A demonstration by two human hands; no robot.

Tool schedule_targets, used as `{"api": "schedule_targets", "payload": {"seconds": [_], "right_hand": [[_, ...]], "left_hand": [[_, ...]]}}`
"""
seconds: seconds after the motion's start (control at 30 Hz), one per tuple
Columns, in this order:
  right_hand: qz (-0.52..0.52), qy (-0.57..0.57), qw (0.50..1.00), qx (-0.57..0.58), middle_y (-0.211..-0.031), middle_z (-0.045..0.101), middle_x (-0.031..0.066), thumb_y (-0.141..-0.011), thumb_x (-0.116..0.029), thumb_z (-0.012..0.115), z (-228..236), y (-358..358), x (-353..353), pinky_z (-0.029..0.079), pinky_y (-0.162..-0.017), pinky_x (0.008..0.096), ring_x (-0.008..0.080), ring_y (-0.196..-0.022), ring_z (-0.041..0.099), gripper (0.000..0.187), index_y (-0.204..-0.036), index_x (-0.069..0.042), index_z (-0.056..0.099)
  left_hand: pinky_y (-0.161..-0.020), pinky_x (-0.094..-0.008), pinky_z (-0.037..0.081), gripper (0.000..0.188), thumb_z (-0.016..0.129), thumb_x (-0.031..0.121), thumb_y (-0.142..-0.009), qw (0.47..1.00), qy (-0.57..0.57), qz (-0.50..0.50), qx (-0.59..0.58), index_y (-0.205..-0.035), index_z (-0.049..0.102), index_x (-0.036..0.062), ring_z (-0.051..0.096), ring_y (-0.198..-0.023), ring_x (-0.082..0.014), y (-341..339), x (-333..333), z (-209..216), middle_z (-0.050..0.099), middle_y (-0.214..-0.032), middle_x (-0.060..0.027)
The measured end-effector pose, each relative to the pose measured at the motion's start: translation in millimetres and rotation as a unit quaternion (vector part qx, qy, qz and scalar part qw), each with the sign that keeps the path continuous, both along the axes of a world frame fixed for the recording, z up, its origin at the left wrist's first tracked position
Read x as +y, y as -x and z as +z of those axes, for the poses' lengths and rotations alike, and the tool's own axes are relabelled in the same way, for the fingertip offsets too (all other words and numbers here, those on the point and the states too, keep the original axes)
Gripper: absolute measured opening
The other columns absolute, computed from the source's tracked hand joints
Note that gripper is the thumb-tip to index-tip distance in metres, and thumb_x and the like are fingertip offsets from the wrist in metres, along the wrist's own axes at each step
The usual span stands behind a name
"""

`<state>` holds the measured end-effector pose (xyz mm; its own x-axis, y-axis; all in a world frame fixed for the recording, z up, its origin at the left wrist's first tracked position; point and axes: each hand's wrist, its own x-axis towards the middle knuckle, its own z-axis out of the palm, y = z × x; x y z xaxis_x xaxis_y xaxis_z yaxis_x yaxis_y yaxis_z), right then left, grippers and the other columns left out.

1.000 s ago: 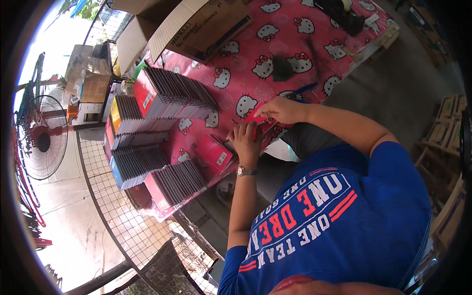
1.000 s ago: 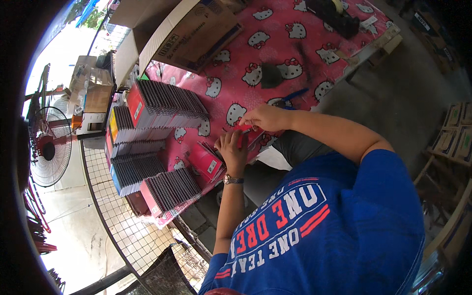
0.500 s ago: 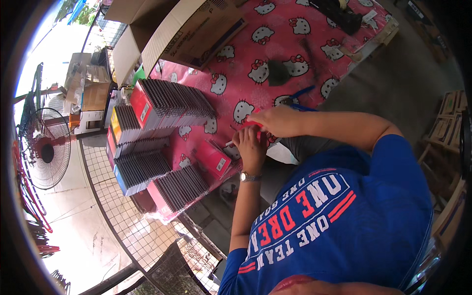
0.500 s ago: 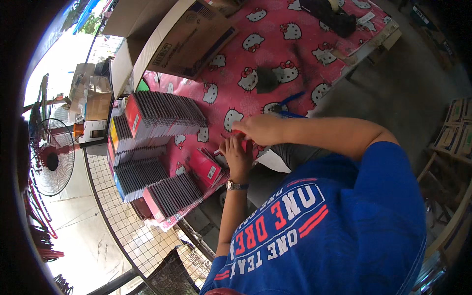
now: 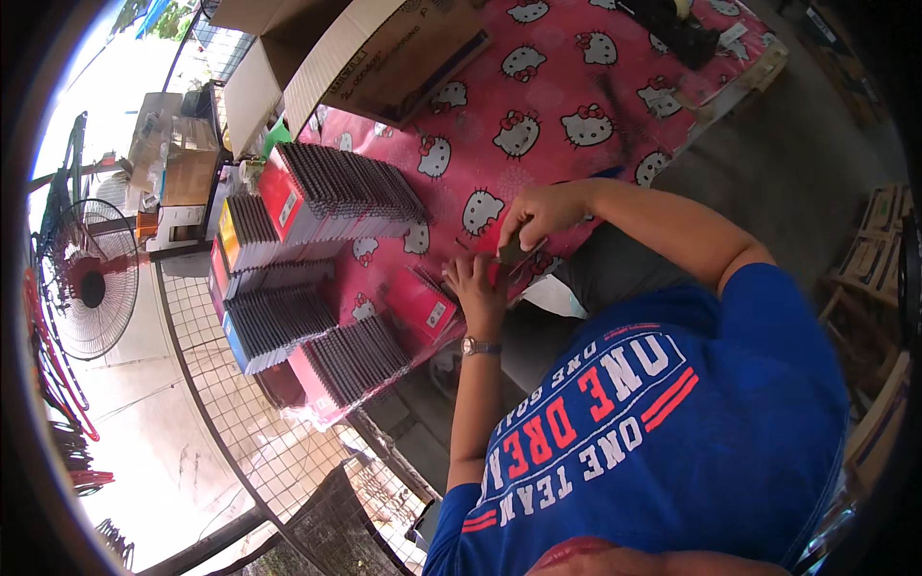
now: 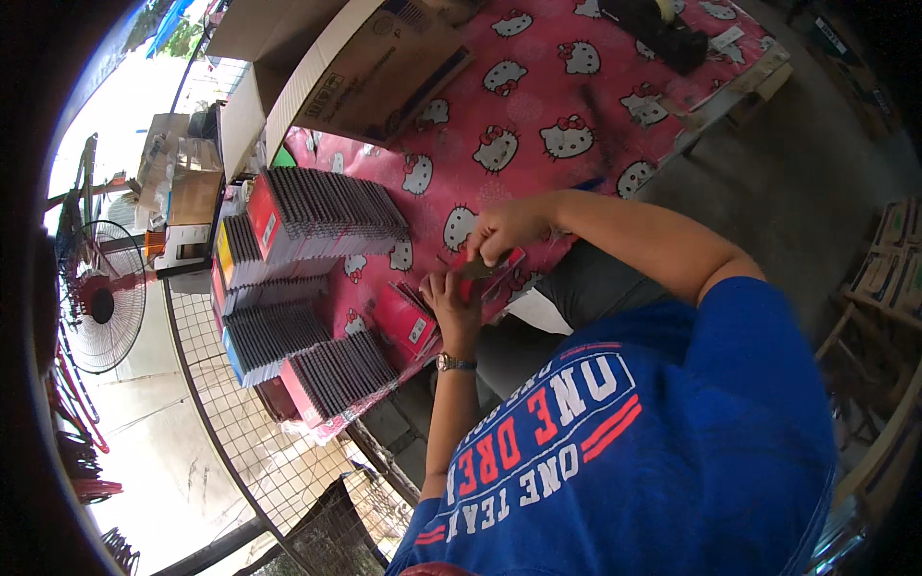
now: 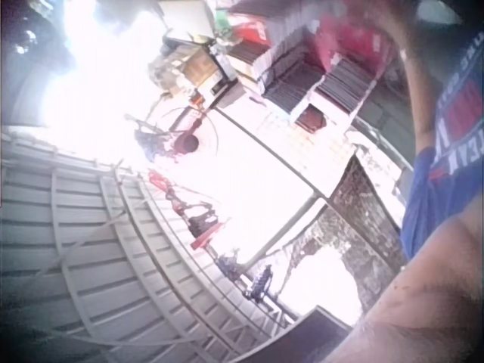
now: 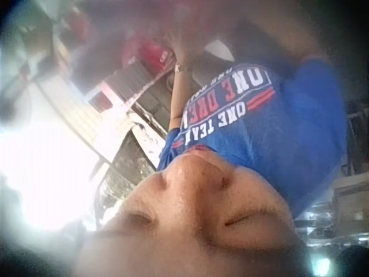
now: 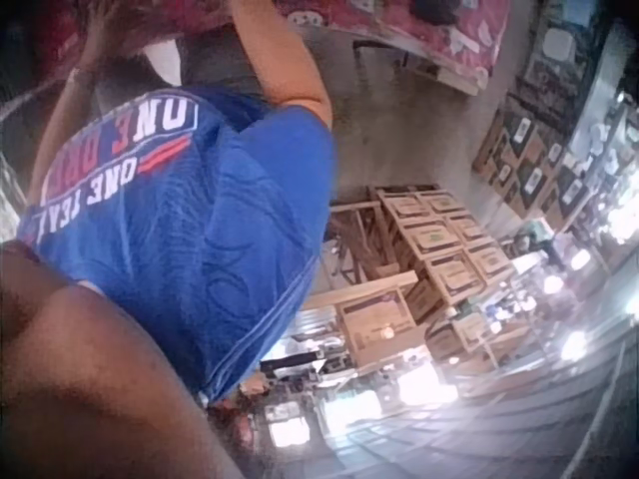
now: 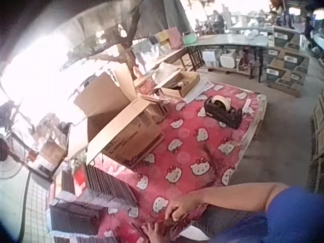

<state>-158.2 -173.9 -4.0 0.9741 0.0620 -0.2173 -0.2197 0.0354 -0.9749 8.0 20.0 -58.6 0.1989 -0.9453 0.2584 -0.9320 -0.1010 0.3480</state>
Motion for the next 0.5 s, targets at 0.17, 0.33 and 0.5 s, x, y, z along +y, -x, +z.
{"api": "schedule_targets", "payload": {"seconds": [0.17, 0.33, 0.5], "right_hand": [[-0.049, 0.119, 0.991, -0.040, -0.122, 0.064, 0.0169, -0.080, -0.012, 0.057, -35, -1, -11, 0.048, -0.093, 0.0347, 0.0216, -0.111, 0.061, 0.032, -0.107, -0.002, 0.072], [-0.029, 0.302, 0.953, -0.009, -0.138, 0.053, 0.0163, -0.089, -0.025, 0.058, -36, 3, -13, 0.043, -0.102, 0.0361, 0.0262, -0.124, 0.053, 0.034, -0.112, -0.003, 0.070], [-0.115, 0.282, 0.948, -0.092, -0.144, 0.048, 0.0126, -0.098, -0.041, 0.050, -62, 27, 10, 0.037, -0.107, 0.0382, 0.0268, -0.131, 0.047, 0.048, -0.130, -0.006, 0.058]], "left_hand": [[-0.094, -0.0528, 0.036, 0.038, 0.076, 0.016, -0.067, 0.998, 0.018, -0.025, 0.048, -0.101, 0.060, 0.0119, 0.048, -0.105, -0.0362, 3, -6, 8, 0.054, -0.103, -0.0114], [-0.093, -0.0487, 0.037, 0.032, 0.077, 0.015, -0.066, 0.999, 0.046, -0.026, -0.004, -0.093, 0.060, 0.0107, 0.049, -0.101, -0.0322, 9, -6, 10, 0.055, -0.098, -0.0088], [-0.091, -0.0491, 0.038, 0.029, 0.076, 0.022, -0.071, 0.997, 0.033, -0.024, -0.070, -0.092, 0.059, 0.0109, 0.051, -0.100, -0.0334, 13, -24, 17, 0.055, -0.097, -0.0098]]}}
